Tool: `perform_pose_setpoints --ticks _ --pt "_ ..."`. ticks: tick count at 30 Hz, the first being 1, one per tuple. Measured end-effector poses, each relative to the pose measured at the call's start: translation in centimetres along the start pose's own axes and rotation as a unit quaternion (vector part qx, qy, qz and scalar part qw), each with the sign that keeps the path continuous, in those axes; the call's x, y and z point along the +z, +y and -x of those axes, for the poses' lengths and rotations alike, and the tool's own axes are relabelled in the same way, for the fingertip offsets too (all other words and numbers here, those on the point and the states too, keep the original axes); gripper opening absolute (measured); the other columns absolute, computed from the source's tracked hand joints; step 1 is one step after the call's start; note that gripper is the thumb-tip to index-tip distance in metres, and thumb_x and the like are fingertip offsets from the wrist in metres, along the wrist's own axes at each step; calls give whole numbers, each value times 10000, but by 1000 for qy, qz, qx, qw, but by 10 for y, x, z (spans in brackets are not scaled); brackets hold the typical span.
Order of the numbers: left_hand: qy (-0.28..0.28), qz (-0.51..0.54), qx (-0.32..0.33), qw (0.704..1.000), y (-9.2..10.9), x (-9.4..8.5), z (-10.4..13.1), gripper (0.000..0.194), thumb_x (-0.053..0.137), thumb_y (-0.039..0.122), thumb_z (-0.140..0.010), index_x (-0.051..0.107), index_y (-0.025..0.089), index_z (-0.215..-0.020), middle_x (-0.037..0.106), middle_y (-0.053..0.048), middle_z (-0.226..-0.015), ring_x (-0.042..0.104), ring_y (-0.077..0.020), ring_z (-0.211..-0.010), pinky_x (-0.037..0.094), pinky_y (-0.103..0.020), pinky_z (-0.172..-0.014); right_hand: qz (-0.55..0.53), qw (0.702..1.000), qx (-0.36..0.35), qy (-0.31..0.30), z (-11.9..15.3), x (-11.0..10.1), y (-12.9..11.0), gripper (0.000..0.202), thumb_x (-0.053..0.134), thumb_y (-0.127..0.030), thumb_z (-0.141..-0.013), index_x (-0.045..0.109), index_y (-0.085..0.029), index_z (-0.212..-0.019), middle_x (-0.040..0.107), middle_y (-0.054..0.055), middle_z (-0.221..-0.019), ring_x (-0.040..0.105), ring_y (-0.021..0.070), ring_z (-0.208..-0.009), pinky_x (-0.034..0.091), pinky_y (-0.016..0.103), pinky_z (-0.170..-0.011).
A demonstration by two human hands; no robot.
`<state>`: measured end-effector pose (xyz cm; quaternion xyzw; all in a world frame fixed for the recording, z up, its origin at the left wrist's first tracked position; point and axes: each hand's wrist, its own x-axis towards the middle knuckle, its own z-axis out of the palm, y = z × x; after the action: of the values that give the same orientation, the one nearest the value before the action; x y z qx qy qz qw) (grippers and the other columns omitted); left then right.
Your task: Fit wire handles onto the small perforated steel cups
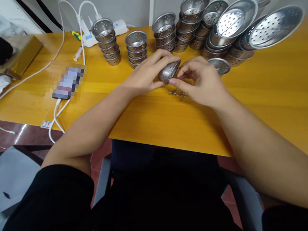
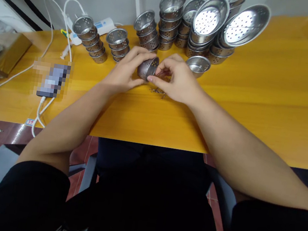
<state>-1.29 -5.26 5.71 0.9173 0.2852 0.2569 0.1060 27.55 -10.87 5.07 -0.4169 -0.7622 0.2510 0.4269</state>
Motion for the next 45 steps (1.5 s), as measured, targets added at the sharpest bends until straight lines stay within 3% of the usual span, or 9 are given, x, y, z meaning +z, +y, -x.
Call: perform_pose_setpoints --ticks 9,14,19,21,24,30,35,40,45 --pt "1 -4 -22 1000 9 -4 -2 693 803 564 -1169 654 382 -1821 655 -156 -1896 632 -495 -1801 530 -687 -1549 5 1000 25 -12 -2 -10 -9 641 959 -1062 -958 884 -426 -963 851 161 -1221 753 513 -1250 688 879 -1172" --pt "34 -32 -42 998 -3 -13 -3 797 820 563 -1084 625 406 -1841 630 -151 -1922 577 -517 -1839 476 -756 -1579 36 998 43 17 0 -15 -9 622 898 -1038 -1027 908 -424 -1124 832 192 -1443 693 570 -1455 676 881 -1234" --pt "210 -52 -96 972 -19 -31 2 916 834 734 -989 509 476 -1806 557 -136 -1955 416 -462 -1951 339 -703 -1674 59 996 50 -42 -1 -22 -2 638 902 -978 -1070 882 -343 -1121 813 212 -1412 735 509 -1328 676 826 -1238" --pt "300 -66 -99 946 -24 -36 5 918 761 792 -1035 420 460 -1820 590 -137 -1920 474 -406 -1900 354 -653 -1675 66 994 38 -74 -1 -22 0 622 913 -960 -1071 875 -339 -1081 814 207 -1364 739 490 -1286 667 810 -1234" --pt "364 -74 -89 924 -33 -38 9 882 588 821 -1144 347 389 -1874 579 -145 -1980 449 -334 -1931 354 -593 -1685 59 993 20 -98 -1 -18 2 613 901 -999 -1052 869 -387 -1043 815 165 -1296 750 473 -1234 664 808 -1191" --pt "368 -72 -150 915 -69 -28 4 567 510 772 -1119 592 527 -1624 823 -75 -1745 706 -285 -1740 513 -575 -1614 37 994 7 -107 0 -9 7 615 918 -1018 -1022 882 -405 -1048 827 141 -1300 793 452 -1172 695 784 -1097" --pt "379 -49 -163 910 -76 -25 3 810 557 842 -1090 553 410 -1774 729 -42 -1918 604 -216 -1851 454 -549 -1666 36 993 6 -115 0 -11 5 572 942 -954 -1036 866 -387 -1038 830 146 -1262 789 439 -1131 691 754 -1043" --pt "353 -28 -181 918 -79 -21 1 655 559 826 -1093 646 489 -1647 811 -17 -1798 682 -239 -1768 496 -580 -1627 32 992 2 -126 0 -12 -2 494 964 -844 -1048 850 -365 -1024 831 138 -1272 783 437 -1166 667 721 -1109" --pt "337 -40 -181 923 -119 -14 0 1128 325 1208 -948 524 443 -1752 739 22 -1894 525 -258 -1861 381 -559 -1669 50 989 15 -139 0 -14 -4 438 960 -768 -1050 856 -343 -1053 825 136 -1289 790 411 -1172 676 677 -1151"
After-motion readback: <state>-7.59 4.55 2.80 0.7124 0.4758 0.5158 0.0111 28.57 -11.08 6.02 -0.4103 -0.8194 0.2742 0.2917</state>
